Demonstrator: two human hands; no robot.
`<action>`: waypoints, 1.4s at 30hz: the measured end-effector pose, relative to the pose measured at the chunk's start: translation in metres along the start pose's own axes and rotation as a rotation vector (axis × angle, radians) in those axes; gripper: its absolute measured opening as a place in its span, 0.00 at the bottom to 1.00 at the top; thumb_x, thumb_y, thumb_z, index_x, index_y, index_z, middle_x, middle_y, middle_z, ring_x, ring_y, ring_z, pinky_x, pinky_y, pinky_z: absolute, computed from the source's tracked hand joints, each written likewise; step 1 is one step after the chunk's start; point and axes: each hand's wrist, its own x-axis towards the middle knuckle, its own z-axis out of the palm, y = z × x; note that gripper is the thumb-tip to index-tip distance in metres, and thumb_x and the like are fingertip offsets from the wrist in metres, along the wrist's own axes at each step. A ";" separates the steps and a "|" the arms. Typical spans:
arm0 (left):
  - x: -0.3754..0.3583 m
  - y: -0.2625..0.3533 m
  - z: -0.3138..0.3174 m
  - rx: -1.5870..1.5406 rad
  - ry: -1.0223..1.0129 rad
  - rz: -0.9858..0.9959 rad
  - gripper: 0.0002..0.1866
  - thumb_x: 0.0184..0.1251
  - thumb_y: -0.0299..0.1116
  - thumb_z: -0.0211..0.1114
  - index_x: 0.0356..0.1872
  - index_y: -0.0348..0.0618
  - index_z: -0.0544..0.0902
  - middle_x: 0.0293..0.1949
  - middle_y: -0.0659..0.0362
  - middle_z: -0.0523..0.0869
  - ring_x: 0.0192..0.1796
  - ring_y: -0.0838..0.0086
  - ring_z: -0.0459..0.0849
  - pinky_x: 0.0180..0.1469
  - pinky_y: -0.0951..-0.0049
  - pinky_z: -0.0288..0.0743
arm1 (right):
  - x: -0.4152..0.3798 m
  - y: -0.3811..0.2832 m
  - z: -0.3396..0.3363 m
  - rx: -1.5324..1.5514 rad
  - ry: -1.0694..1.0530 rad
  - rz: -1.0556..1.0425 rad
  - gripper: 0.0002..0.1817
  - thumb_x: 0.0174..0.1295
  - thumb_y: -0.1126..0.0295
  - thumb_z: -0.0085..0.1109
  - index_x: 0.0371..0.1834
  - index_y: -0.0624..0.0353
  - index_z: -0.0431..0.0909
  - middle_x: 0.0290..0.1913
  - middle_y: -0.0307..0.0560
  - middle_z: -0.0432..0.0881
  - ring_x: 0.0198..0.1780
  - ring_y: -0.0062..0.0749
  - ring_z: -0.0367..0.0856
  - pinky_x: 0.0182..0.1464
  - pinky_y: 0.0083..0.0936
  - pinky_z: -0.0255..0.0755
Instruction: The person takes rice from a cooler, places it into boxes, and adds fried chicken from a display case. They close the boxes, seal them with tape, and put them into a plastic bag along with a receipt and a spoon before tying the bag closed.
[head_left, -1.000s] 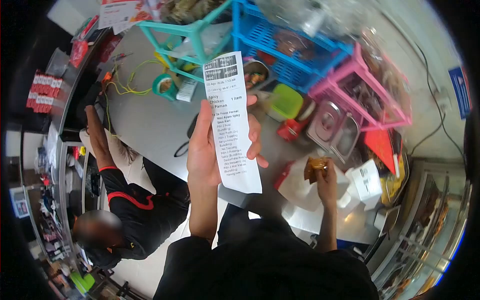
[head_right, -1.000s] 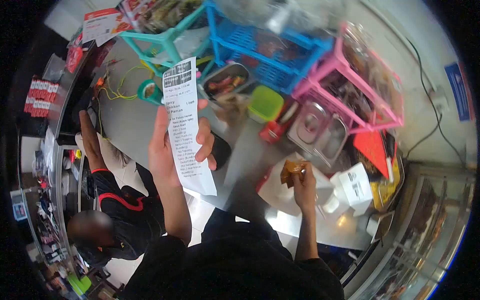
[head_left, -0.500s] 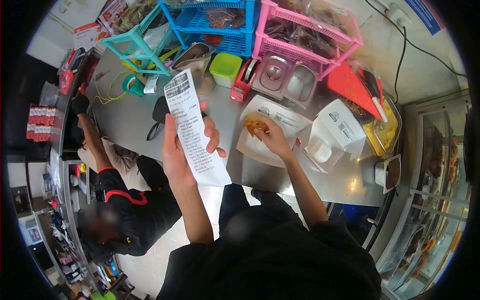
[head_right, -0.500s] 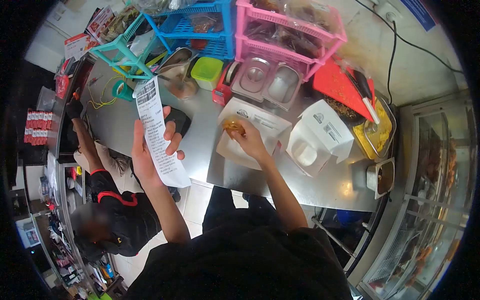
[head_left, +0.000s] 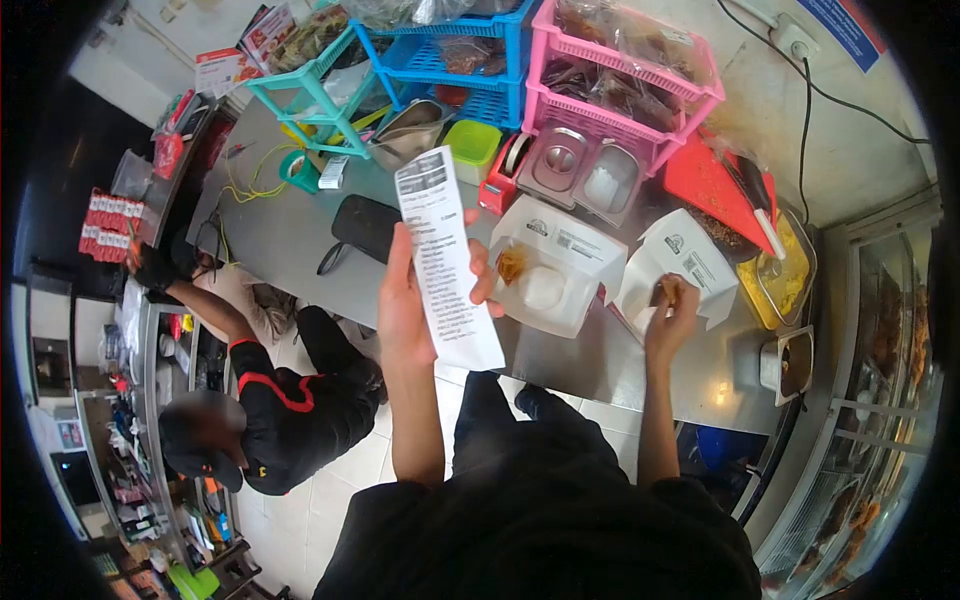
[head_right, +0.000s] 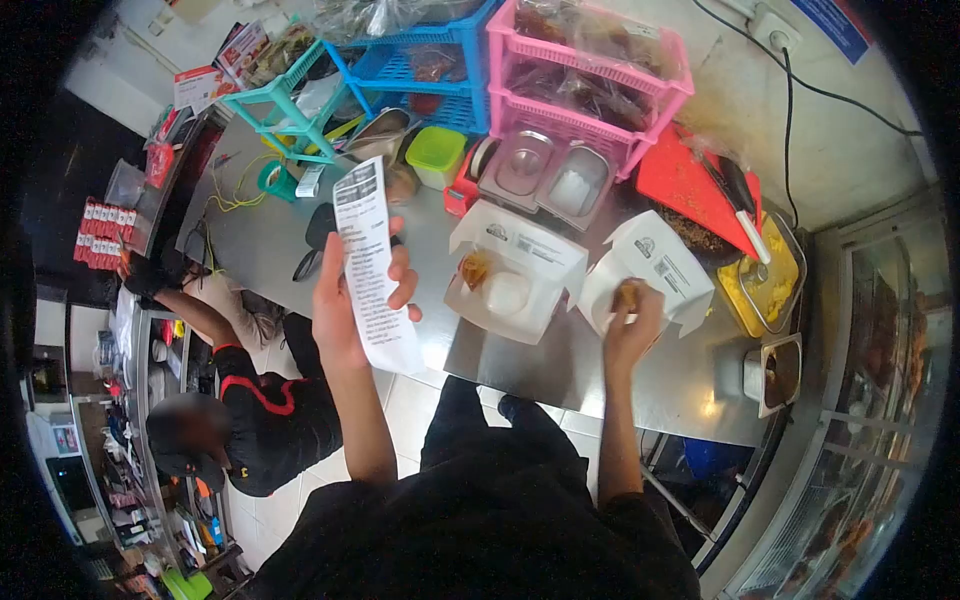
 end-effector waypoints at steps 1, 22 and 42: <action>0.000 -0.002 0.002 0.000 -0.016 -0.016 0.31 0.70 0.52 0.34 0.60 0.33 0.60 0.31 0.53 0.68 0.25 0.69 0.67 0.30 0.59 0.76 | 0.004 0.022 -0.008 -0.228 -0.051 -0.041 0.10 0.51 0.83 0.51 0.37 0.63 0.74 0.36 0.51 0.76 0.36 0.36 0.76 0.37 0.25 0.70; -0.092 -0.127 -0.244 0.588 0.670 -0.755 0.13 0.63 0.35 0.51 0.39 0.33 0.72 0.27 0.51 0.78 0.24 0.66 0.79 0.36 0.59 0.81 | -0.086 0.007 0.073 -0.199 -1.037 -0.399 0.11 0.53 0.65 0.55 0.38 0.53 0.77 0.39 0.40 0.79 0.44 0.35 0.76 0.47 0.34 0.65; -0.061 -0.084 -0.149 1.273 0.855 -0.055 0.25 0.70 0.44 0.47 0.22 0.31 0.79 0.17 0.57 0.78 0.19 0.77 0.75 0.22 0.80 0.69 | 0.328 0.181 -0.004 -0.438 0.028 -0.047 0.12 0.56 0.63 0.53 0.38 0.58 0.74 0.27 0.48 0.80 0.30 0.41 0.80 0.31 0.34 0.72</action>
